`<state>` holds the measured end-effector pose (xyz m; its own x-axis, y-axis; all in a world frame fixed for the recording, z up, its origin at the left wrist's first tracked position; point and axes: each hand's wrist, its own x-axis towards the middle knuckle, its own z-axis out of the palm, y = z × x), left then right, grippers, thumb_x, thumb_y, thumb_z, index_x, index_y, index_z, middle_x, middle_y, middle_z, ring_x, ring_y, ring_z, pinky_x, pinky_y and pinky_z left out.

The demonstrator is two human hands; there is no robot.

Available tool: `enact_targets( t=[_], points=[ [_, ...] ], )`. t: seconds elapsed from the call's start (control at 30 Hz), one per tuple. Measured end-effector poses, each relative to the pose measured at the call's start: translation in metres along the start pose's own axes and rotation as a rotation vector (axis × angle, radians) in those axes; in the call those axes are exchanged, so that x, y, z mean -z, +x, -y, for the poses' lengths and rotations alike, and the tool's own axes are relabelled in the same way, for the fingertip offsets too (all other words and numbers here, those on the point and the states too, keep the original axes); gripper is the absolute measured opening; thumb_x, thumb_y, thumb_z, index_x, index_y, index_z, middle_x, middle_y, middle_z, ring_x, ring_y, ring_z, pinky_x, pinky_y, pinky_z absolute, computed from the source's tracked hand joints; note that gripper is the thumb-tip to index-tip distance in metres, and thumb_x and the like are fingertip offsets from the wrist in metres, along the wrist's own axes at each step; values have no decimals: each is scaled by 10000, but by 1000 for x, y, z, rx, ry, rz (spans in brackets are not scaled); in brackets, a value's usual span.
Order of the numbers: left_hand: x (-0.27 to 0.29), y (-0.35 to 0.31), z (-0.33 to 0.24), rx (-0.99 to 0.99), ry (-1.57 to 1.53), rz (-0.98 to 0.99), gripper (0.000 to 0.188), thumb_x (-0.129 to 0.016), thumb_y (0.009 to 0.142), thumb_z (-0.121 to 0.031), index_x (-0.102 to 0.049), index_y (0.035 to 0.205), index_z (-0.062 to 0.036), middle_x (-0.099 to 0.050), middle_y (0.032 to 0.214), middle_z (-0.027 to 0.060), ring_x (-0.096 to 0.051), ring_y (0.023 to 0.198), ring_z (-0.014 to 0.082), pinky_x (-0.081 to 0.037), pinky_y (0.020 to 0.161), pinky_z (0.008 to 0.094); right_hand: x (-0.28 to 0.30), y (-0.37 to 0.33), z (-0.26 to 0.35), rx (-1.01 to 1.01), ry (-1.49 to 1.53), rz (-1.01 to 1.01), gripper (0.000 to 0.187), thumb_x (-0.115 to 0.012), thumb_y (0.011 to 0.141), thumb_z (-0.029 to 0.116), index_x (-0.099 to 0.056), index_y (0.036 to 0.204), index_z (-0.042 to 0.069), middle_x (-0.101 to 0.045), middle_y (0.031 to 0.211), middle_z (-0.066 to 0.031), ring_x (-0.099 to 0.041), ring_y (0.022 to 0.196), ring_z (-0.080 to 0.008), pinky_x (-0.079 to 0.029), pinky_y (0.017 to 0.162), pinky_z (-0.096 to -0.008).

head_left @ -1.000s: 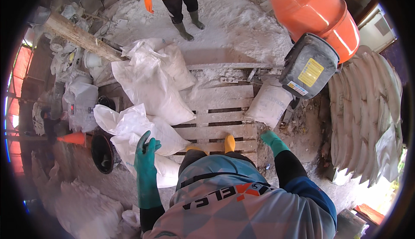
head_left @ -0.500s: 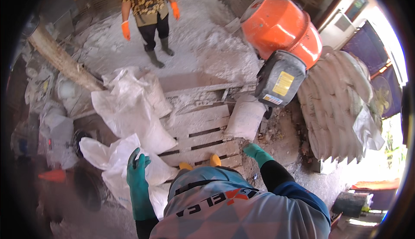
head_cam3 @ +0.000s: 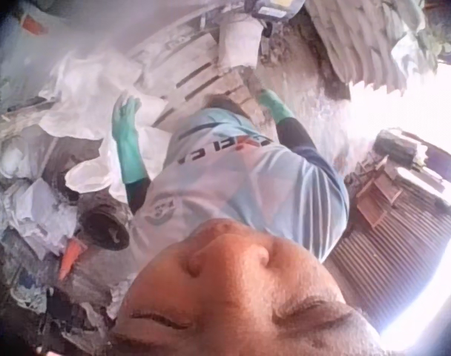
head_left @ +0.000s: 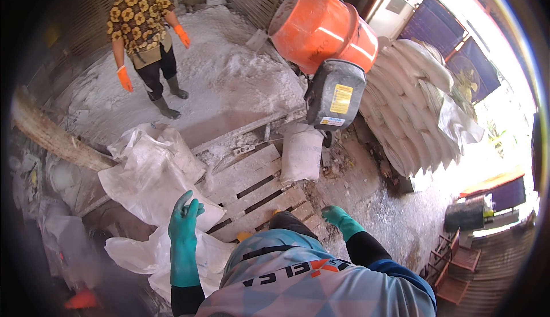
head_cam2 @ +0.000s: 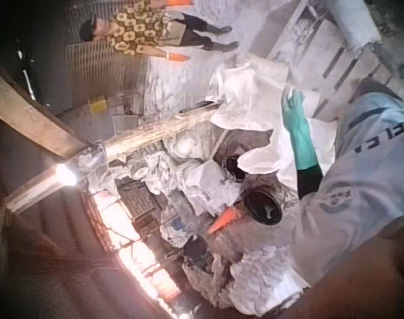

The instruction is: The person puts on green gloves and walks through a storage area filled with white sacks. They place a red bucket on a hanging scale, then use a scoop to transfer a white powdery substance from a sack into the bucket. The person adjusts the scale and continues to add material to the bucket.

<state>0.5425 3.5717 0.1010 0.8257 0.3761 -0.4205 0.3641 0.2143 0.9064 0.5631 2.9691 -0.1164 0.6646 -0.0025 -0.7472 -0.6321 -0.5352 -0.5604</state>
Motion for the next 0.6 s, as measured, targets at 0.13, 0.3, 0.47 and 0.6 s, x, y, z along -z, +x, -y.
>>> enact_targets(
  t=[0.13, 0.3, 0.47, 0.6],
  points=[
    [-11, 24, -4, -11, 72, 120, 439, -690, 1040, -174, -603, 1459, -77, -749, 1001, 132, -751, 919, 207, -619, 874, 325, -12, -40, -65, -208, -38, -40, 363, -690, 969, 255, -741, 1250, 30, -782, 1008, -123, -748, 844, -238, -605, 752, -370],
    [-29, 38, -14, 17, 110, 165, 448, -699, 1036, -197, -604, 1460, -87, -759, 1005, 126, -756, 908, 193, -602, 870, 312, -20, -72, -102, -351, -75, -22, 369, -708, 982, 372, -763, 1157, 52, -782, 959, -120, -746, 773, -256, -598, 702, -397],
    [-41, 51, -21, 59, 125, 147, 450, -715, 1022, -192, -616, 1450, -94, -762, 984, 116, -757, 902, 183, -587, 867, 298, -8, -63, -59, -314, -368, -177, 561, -662, 976, 500, -718, 1328, 67, -723, 1310, -223, -685, 1231, -370, -529, 1054, -424],
    [-54, 67, -28, 45, 78, 125, 449, -708, 1026, -181, -612, 1452, -79, -738, 972, 111, -742, 889, 187, -607, 873, 308, 33, -29, 22, -176, -286, -349, 713, -613, 983, 620, -662, 1409, 50, -672, 1396, -239, -612, 1345, -393, -470, 1136, -456]
  ],
)
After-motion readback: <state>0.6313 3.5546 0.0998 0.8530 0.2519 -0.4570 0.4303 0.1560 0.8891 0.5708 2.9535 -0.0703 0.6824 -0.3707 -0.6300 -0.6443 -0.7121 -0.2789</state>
